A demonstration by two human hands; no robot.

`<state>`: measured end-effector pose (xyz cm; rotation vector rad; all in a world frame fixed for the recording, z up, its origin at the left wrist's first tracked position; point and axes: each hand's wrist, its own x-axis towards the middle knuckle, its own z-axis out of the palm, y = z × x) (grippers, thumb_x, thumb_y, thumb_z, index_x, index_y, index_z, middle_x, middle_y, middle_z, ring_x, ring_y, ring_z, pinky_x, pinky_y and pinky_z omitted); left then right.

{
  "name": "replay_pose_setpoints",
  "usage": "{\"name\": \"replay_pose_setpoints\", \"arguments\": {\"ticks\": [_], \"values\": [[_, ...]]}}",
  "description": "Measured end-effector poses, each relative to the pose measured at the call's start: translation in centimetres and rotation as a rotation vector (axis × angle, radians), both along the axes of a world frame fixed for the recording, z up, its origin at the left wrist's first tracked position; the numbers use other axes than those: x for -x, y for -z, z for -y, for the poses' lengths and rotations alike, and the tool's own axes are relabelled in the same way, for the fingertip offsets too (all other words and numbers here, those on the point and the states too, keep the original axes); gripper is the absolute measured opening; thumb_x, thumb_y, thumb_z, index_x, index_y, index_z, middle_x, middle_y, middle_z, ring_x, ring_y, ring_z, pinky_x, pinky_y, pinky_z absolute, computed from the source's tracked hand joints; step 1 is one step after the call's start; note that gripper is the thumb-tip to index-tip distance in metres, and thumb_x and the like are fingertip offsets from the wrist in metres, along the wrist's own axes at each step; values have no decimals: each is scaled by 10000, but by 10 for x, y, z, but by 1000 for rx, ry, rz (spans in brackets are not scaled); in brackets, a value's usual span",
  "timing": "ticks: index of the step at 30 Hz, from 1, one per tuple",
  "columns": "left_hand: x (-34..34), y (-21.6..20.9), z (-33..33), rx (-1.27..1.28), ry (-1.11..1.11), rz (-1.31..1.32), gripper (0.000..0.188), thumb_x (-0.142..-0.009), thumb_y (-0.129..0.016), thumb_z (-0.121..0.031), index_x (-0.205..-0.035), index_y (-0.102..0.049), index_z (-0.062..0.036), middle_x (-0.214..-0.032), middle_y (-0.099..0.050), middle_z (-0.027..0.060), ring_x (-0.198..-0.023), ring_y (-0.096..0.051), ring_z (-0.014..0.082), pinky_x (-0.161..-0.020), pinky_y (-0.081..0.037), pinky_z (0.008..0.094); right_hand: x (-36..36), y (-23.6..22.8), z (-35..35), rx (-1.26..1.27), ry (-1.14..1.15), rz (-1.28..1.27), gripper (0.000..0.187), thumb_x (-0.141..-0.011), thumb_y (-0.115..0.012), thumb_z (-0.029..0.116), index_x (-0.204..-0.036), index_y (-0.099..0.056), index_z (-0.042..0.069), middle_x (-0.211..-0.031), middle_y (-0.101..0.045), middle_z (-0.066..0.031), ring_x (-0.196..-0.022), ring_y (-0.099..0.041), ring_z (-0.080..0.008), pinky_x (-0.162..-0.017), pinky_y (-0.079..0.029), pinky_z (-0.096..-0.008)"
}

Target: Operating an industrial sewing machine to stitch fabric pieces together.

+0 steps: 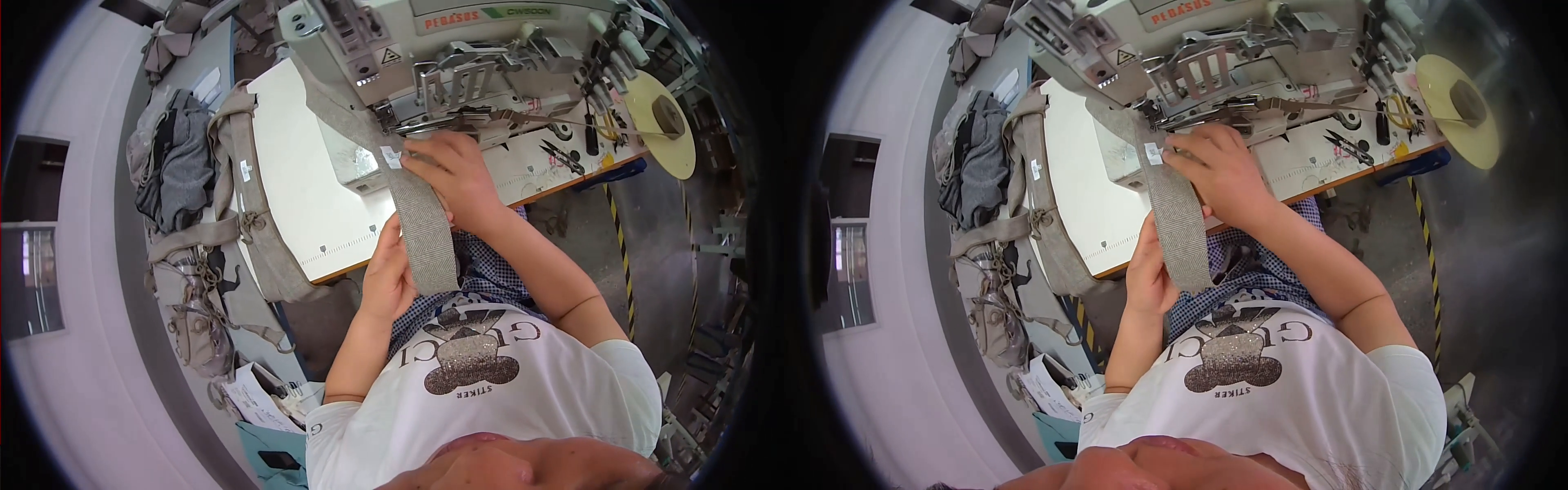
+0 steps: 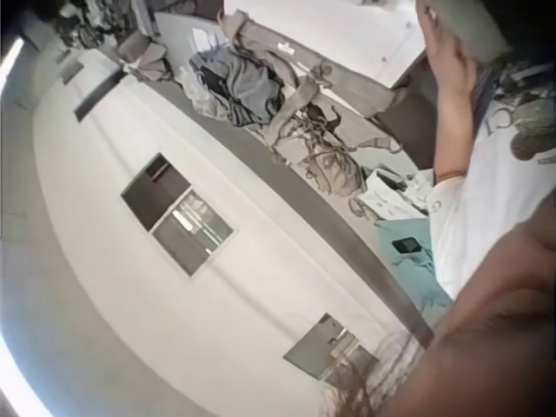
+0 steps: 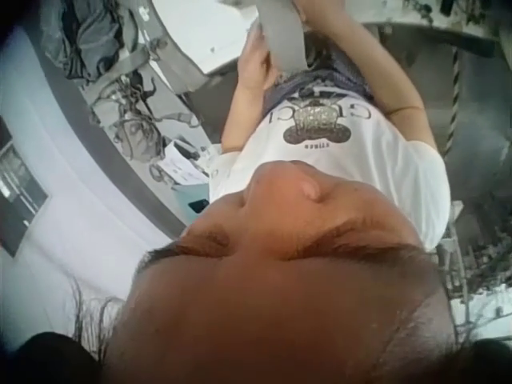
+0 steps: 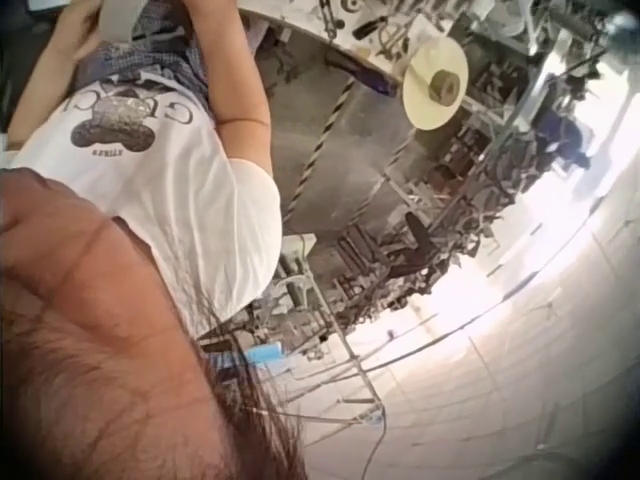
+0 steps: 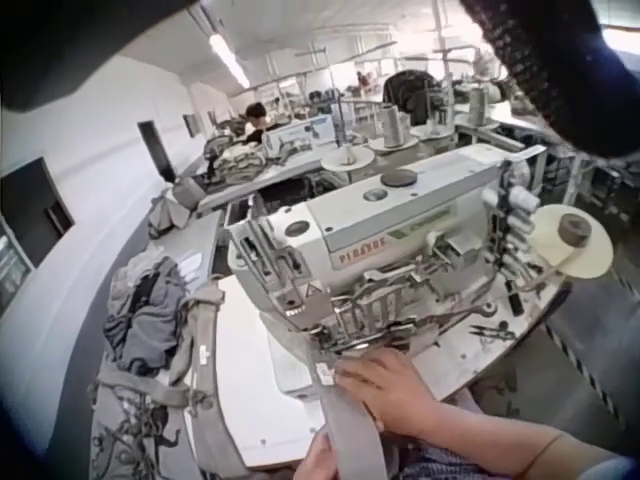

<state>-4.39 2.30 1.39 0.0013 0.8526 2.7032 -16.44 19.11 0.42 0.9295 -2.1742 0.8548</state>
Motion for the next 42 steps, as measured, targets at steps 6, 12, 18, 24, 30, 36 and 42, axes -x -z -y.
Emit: {"name": "replay_pose_setpoints", "arguments": {"ticks": [6,12,18,24,30,36,42], "values": [[2,41,-7,-302,80,-150,602,-1054,-609,-82,-1606,-373,-36,-1515,-579,180,-1401,-577,299,-1160,-498,448,-6,-3,-4,142,-119,-56,365,-761,-759,122,-1123,-782,88,-1195,-753,-61,-1066,-689,-306,-921,-548,-432],[1,15,-24,-371,-207,185,584,-1058,-641,-117,-1595,-424,-53,-1495,-601,121,-1284,-638,256,-1110,-527,478,-2,5,-4,219,-198,-92,311,-756,-752,84,-1065,-776,84,-1092,-764,-54,-942,-727,-272,-782,-581,-392],[7,-3,-26,-145,-401,250,545,-1067,-625,-70,-1589,-468,-77,-1353,-652,74,-1103,-672,167,-1046,-552,382,-3,17,-6,253,-204,-49,325,-739,-772,84,-1063,-772,56,-1119,-774,-93,-927,-729,-312,-795,-578,-418],[6,3,-18,504,-439,5,488,-1053,-566,40,-1519,-589,-101,-1170,-665,47,-940,-633,76,-945,-543,245,6,9,-3,131,-151,-32,273,-771,-779,138,-1025,-726,55,-1147,-779,-92,-1017,-710,-322,-901,-555,-439],[22,14,5,1251,-532,-478,544,-918,-635,107,-1420,-675,-99,-1126,-652,61,-958,-632,180,-913,-534,307,17,15,-5,198,-156,14,274,-804,-799,160,-1035,-707,46,-1168,-778,-91,-1058,-696,-338,-955,-533,-460],[77,42,0,1616,-1279,-951,463,-774,-712,106,-1191,-748,-93,-1114,-642,98,-1017,-617,322,-973,-533,418,9,11,1,307,-185,99,287,-799,-822,170,-1030,-712,40,-1165,-779,-104,-1051,-695,-354,-956,-534,-467],[111,24,26,1654,-1236,-1219,360,-752,-710,62,-1082,-728,-81,-1122,-680,114,-1017,-660,317,-1000,-568,467,7,16,-9,231,-168,89,298,-794,-819,158,-1048,-716,41,-1155,-777,-106,-1051,-694,-358,-951,-537,-466]]}}
